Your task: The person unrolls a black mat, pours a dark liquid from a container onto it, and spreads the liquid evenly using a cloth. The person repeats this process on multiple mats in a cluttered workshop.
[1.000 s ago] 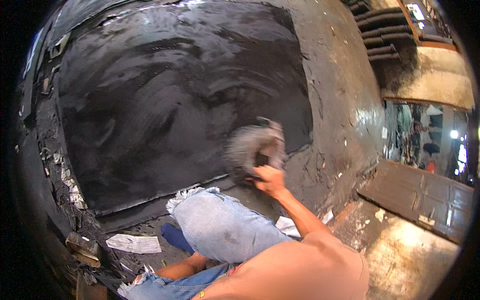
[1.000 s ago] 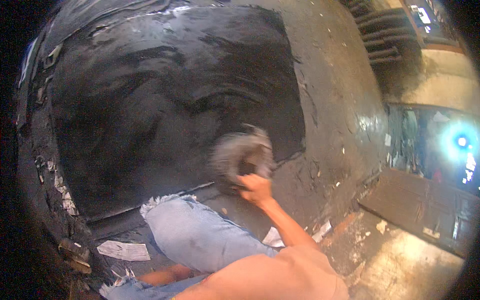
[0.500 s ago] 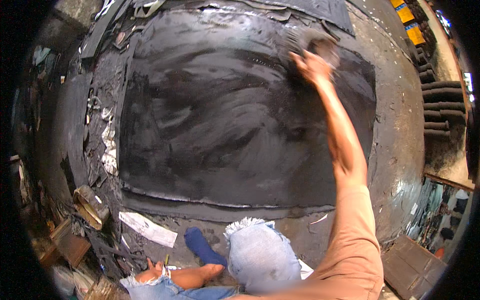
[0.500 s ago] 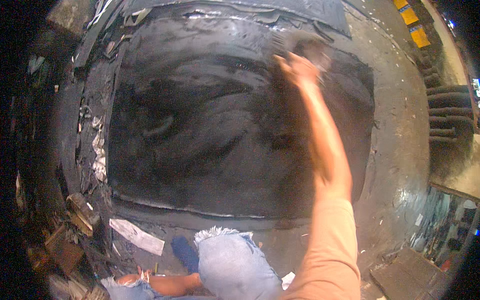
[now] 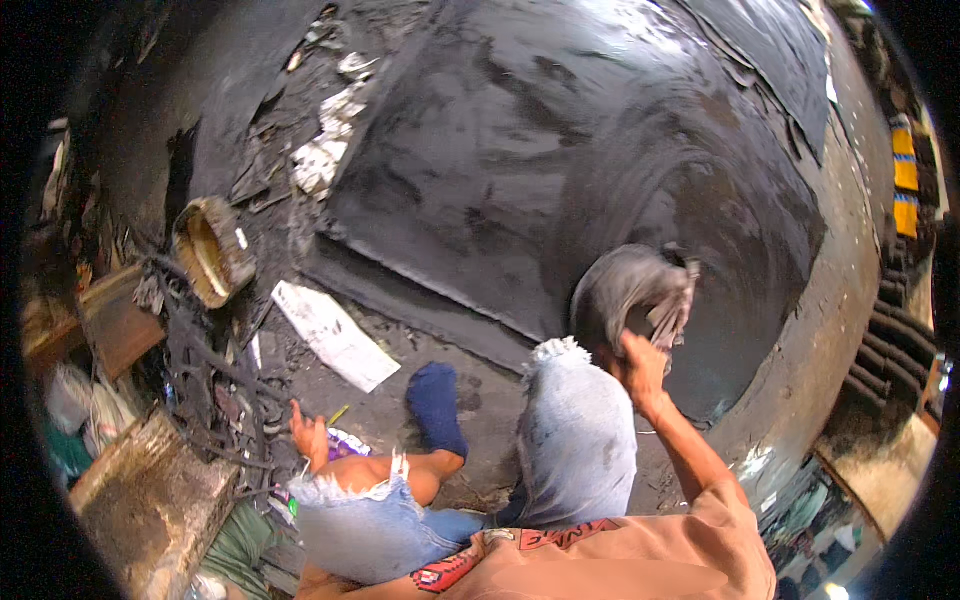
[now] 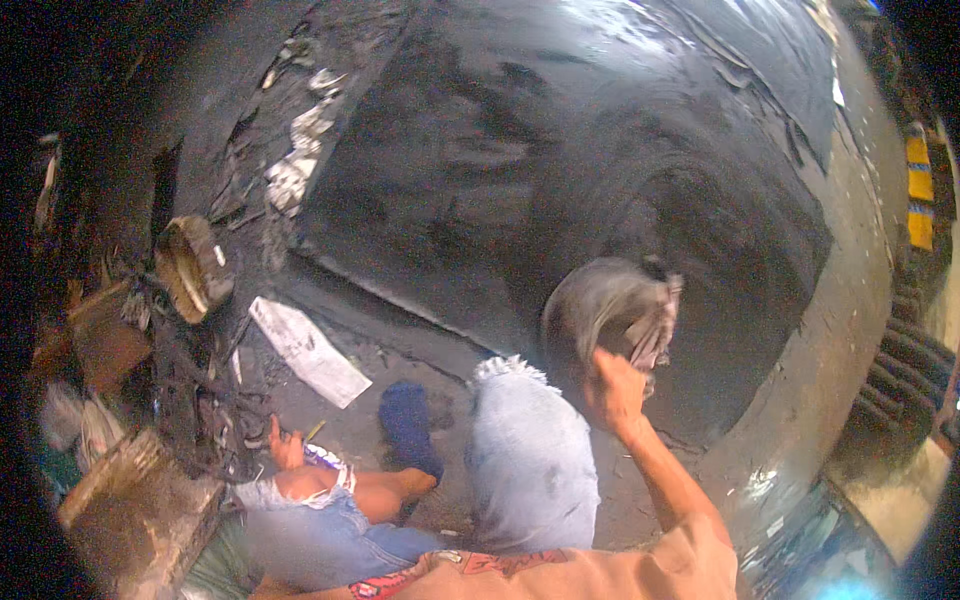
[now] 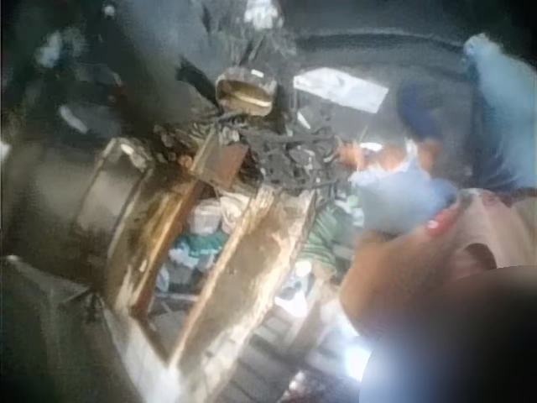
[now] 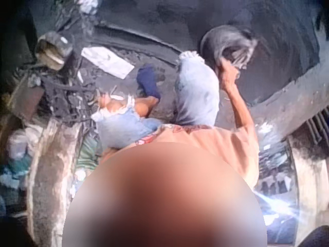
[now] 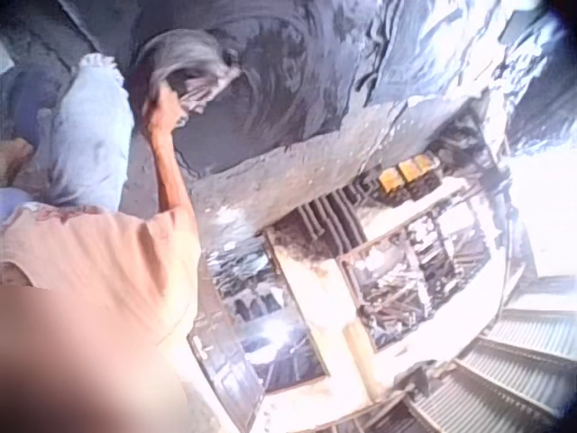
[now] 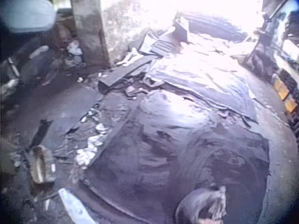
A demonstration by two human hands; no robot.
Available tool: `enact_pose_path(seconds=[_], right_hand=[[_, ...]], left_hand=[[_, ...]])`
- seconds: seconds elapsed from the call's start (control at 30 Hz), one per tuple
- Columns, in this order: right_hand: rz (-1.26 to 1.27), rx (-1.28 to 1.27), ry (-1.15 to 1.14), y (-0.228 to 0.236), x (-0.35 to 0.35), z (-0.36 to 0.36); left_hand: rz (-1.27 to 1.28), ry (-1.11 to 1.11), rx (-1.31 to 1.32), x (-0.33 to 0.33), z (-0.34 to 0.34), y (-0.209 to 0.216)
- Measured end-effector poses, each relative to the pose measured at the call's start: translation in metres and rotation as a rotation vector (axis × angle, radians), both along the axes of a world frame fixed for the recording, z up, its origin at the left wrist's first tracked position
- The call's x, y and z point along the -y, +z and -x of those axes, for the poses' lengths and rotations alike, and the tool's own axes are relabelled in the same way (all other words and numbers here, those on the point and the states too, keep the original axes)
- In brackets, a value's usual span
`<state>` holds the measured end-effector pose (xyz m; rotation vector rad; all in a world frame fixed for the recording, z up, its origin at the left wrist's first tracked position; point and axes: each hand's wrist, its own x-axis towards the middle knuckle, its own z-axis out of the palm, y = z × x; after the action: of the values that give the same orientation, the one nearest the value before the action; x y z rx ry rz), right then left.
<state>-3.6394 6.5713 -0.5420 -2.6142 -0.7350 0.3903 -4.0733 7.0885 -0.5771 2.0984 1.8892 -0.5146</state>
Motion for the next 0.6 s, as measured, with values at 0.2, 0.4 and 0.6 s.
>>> enact_pose_path(seconds=[0.2,0.4,0.6], right_hand=[[0.044,-0.262,0.238,-0.002,-0.298,-0.07],[-0.446,0.252,0.322,-0.046,-0.367,-0.025],[-0.088,0.027,-0.381,-0.012,-0.033,0.06]], left_hand=[[-0.048,-0.006,0.08,-0.002,-0.031,-0.005],[-0.14,-0.106,0.161,0.0,0.003,-0.019],[-0.12,-0.115,0.141,-0.007,-0.012,-0.013]])
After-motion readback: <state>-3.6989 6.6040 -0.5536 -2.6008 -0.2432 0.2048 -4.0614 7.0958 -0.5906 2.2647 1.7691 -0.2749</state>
